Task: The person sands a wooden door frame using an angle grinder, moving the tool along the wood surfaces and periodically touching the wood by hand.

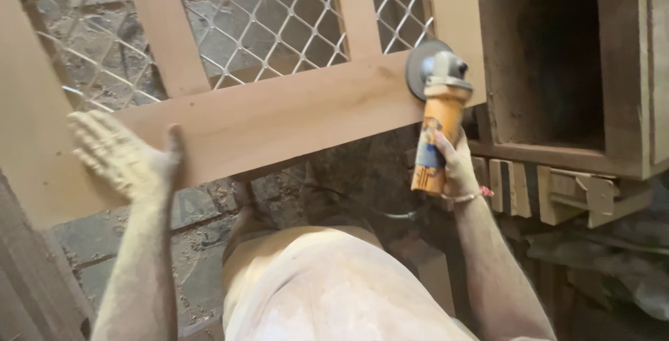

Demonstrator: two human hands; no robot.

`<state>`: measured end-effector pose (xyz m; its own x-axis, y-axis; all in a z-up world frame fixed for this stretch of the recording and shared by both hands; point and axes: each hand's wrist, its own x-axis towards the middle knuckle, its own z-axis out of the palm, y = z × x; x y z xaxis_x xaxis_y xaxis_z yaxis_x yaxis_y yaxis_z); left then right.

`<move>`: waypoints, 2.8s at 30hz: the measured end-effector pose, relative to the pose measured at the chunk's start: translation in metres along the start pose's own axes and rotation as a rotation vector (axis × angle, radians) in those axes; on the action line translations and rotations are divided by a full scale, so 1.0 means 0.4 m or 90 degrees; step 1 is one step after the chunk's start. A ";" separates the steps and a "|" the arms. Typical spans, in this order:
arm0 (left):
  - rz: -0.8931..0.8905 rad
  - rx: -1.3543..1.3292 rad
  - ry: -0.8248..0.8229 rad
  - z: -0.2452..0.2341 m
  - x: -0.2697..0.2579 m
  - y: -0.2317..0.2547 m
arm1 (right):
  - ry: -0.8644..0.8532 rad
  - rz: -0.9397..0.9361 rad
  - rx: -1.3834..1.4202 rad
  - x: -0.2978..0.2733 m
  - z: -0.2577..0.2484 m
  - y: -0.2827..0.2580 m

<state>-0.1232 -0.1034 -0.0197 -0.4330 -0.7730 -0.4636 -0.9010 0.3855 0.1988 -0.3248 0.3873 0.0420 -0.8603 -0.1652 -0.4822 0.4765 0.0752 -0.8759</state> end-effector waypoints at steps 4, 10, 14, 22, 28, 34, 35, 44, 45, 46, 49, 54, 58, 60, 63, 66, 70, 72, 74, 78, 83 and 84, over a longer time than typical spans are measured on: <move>-0.034 0.007 0.036 -0.055 0.030 -0.114 | 0.028 0.046 -0.002 -0.059 0.001 0.018; 0.221 0.152 0.070 0.046 -0.066 -0.075 | -0.008 0.024 -0.111 -0.150 0.094 0.086; 0.391 -0.119 0.071 0.077 -0.318 0.015 | -0.078 0.059 -0.174 -0.179 0.202 0.100; 0.047 -0.839 -0.664 0.225 -0.465 0.395 | -0.258 0.012 -0.336 -0.105 0.247 0.049; 0.003 -0.830 -0.629 0.354 -0.523 0.723 | -0.293 -0.021 -0.417 0.051 0.001 -0.063; -0.047 -0.964 -0.473 0.389 -0.461 0.939 | -0.383 0.023 -0.426 0.300 -0.036 -0.203; -0.065 -1.004 -0.460 0.382 -0.433 0.964 | -0.387 0.039 -0.480 0.342 -0.018 -0.228; -0.073 -1.008 -0.407 0.318 -0.008 1.206 | -0.471 -0.023 -0.365 0.746 0.183 -0.365; -0.077 -1.013 -0.403 0.292 0.047 1.231 | -0.480 -0.017 -0.338 0.790 0.214 -0.382; -0.083 -1.017 -0.402 0.270 0.086 1.249 | -0.487 -0.008 -0.310 0.821 0.237 -0.394; -0.056 -0.981 -0.416 0.214 0.153 1.254 | -0.477 -0.011 -0.283 0.860 0.301 -0.406; -0.058 -0.972 -0.419 0.257 0.073 1.203 | -0.458 -0.003 -0.335 0.787 0.245 -0.365; -0.034 -0.986 -0.356 0.331 -0.094 1.103 | -0.461 0.037 -0.371 0.636 0.161 -0.310; -0.028 -0.997 -0.360 0.371 -0.179 1.060 | -0.414 0.083 -0.399 0.535 0.111 -0.278; -0.047 -1.040 -0.392 0.401 -0.324 1.002 | -0.434 -0.003 -0.387 0.409 0.045 -0.244; -0.070 -0.968 -0.421 0.384 -0.422 0.933 | -0.433 -0.030 -0.499 0.322 0.009 -0.226; -0.139 -0.934 -0.579 0.350 -0.483 0.862 | -0.374 0.080 -0.548 0.228 -0.014 -0.201; -0.129 -0.929 -0.616 0.354 -0.516 0.844 | -0.368 0.090 -0.559 0.192 -0.042 -0.188; -0.107 -0.885 -0.625 0.367 -0.543 0.840 | -0.359 0.078 -0.562 0.174 -0.075 -0.169; 0.040 -0.943 -0.652 0.437 -0.564 0.904 | -0.282 0.061 -0.475 0.162 -0.192 -0.109; 0.208 -0.737 -0.652 0.455 -0.548 1.092 | -0.089 0.140 -0.240 0.183 -0.321 -0.086; 0.185 -0.676 -0.660 0.446 -0.548 1.118 | -0.050 0.160 -0.164 0.186 -0.334 -0.090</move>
<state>-0.4267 0.3283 0.0169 -0.7939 0.1249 -0.5951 -0.5849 -0.4244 0.6912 -0.4300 0.5039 0.0359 -0.7005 -0.1840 -0.6895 0.6021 0.3662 -0.7095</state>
